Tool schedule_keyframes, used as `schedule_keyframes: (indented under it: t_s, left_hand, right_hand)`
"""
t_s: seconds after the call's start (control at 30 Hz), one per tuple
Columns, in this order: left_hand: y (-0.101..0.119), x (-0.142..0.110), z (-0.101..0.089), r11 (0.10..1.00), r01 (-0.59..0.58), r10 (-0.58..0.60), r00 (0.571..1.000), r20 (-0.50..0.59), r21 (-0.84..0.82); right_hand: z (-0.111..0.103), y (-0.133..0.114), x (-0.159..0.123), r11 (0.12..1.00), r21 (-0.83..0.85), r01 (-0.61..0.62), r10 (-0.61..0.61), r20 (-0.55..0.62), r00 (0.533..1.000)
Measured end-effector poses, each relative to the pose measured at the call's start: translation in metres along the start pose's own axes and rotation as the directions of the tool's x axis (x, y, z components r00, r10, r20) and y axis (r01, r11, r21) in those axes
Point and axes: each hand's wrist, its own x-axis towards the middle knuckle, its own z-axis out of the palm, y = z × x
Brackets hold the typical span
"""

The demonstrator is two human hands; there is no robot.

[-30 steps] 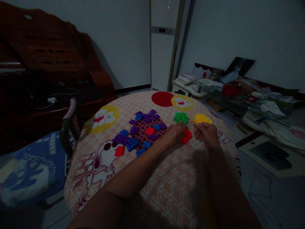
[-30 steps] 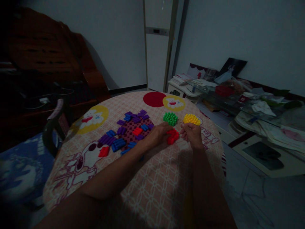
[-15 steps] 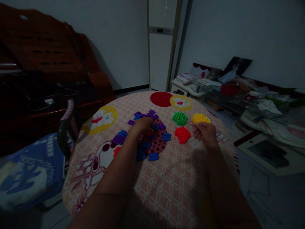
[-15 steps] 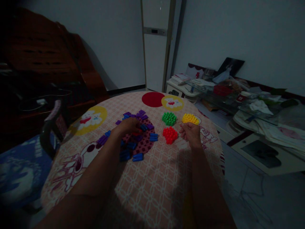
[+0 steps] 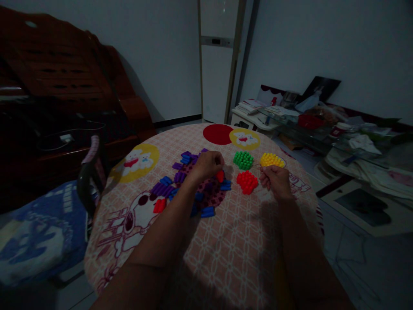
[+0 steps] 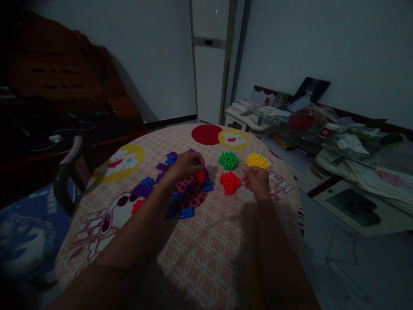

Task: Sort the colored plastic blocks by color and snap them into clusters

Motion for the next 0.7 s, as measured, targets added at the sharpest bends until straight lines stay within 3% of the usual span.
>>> schedule_keyframes:
  t_s: [0.17, 0.33, 0.53, 0.6, 0.7]
  left_hand:
    - [0.032, -0.007, 0.049, 0.998, -0.045, 0.046, 0.999, 0.013, -0.049]
    - [0.036, -0.012, 0.078, 1.0, -0.028, 0.028, 0.999, -0.02, -0.01]
    - [0.028, -0.009, 0.079, 0.997, -0.013, 0.011, 1.0, -0.016, -0.071]
    - [0.023, -0.008, 0.073, 0.997, 0.003, 0.0, 0.999, 0.039, -0.082]
    - [0.017, -0.008, 0.065, 0.996, 0.039, -0.021, 0.977, 0.214, -0.081]
  right_hand:
    - [0.0, 0.004, 0.002, 0.999, -0.038, -0.032, 0.031, -0.038, 0.999]
    - [-0.001, 0.006, 0.003, 0.999, -0.046, -0.026, 0.025, -0.036, 0.999]
    - [-0.001, 0.008, 0.004, 0.997, -0.065, -0.034, 0.031, -0.038, 0.999]
    - [-0.001, 0.009, 0.004, 0.996, -0.076, -0.041, 0.039, -0.029, 0.999]
    - [0.0, 0.009, 0.004, 0.992, -0.104, -0.07, 0.068, -0.024, 0.997]
